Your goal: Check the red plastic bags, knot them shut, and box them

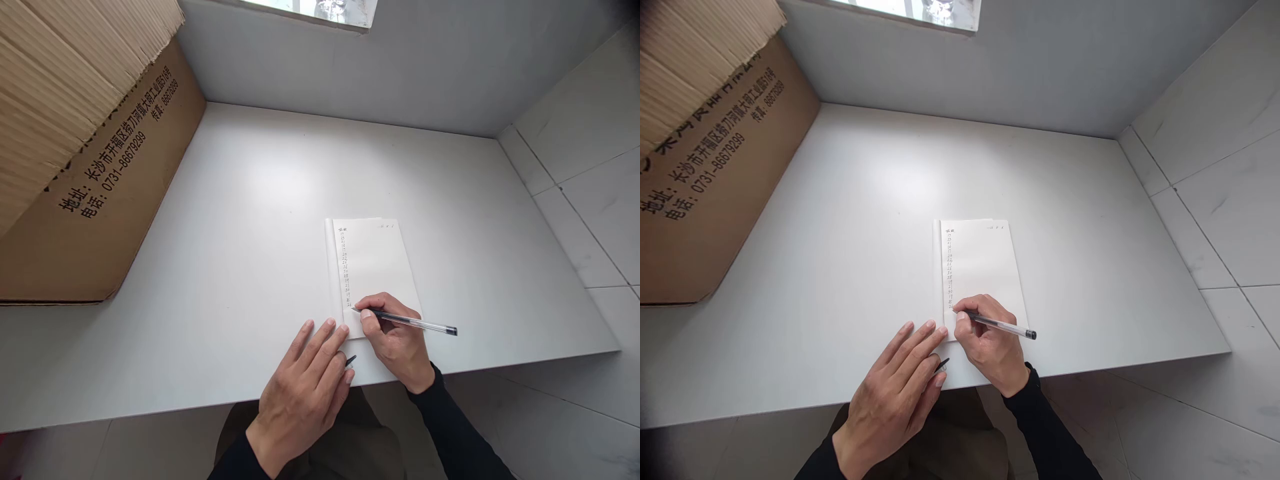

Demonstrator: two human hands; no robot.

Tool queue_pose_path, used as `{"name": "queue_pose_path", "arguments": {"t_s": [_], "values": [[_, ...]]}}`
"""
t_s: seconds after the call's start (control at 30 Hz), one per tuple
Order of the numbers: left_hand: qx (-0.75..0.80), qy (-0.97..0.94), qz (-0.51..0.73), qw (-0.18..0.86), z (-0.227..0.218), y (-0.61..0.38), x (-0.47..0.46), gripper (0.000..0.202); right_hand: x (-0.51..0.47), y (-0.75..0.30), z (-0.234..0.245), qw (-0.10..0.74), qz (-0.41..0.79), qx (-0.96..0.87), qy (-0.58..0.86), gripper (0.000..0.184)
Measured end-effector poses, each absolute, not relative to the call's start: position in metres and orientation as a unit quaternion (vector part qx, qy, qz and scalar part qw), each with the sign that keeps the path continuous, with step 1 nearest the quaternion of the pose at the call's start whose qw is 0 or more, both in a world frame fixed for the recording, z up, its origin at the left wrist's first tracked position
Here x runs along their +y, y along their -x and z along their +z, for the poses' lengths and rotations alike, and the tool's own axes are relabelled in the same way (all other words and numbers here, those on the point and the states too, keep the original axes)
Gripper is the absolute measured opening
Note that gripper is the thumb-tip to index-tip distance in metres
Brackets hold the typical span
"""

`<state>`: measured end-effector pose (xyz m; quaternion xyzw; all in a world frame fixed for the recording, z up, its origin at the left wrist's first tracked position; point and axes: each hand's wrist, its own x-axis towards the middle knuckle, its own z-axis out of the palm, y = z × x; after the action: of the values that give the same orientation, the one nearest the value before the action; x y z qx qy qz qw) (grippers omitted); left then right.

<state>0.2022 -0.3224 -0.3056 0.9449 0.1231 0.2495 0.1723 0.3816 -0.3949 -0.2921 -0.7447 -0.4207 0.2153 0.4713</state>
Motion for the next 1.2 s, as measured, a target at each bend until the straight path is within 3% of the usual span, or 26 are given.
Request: {"name": "queue_pose_path", "arguments": {"t_s": [0.37,0.6,1.2], "values": [[0.123,-0.945,0.247,0.177,-0.3069,-0.2026,-0.3218,0.010,-0.3953,-0.3815,-0.2916,0.472,0.221,-0.409,0.749,0.009],[0.144,-0.927,0.249,0.240,-0.3053,-0.1991,-0.3201,0.019,-0.3956,-0.3816,-0.2921,0.479,0.226,-0.404,0.746,0.010],[0.144,-0.929,0.262,0.218,-0.3051,-0.2014,-0.3222,0.015,-0.3933,-0.3825,-0.2910,0.457,0.215,-0.429,0.749,0.012]]}}
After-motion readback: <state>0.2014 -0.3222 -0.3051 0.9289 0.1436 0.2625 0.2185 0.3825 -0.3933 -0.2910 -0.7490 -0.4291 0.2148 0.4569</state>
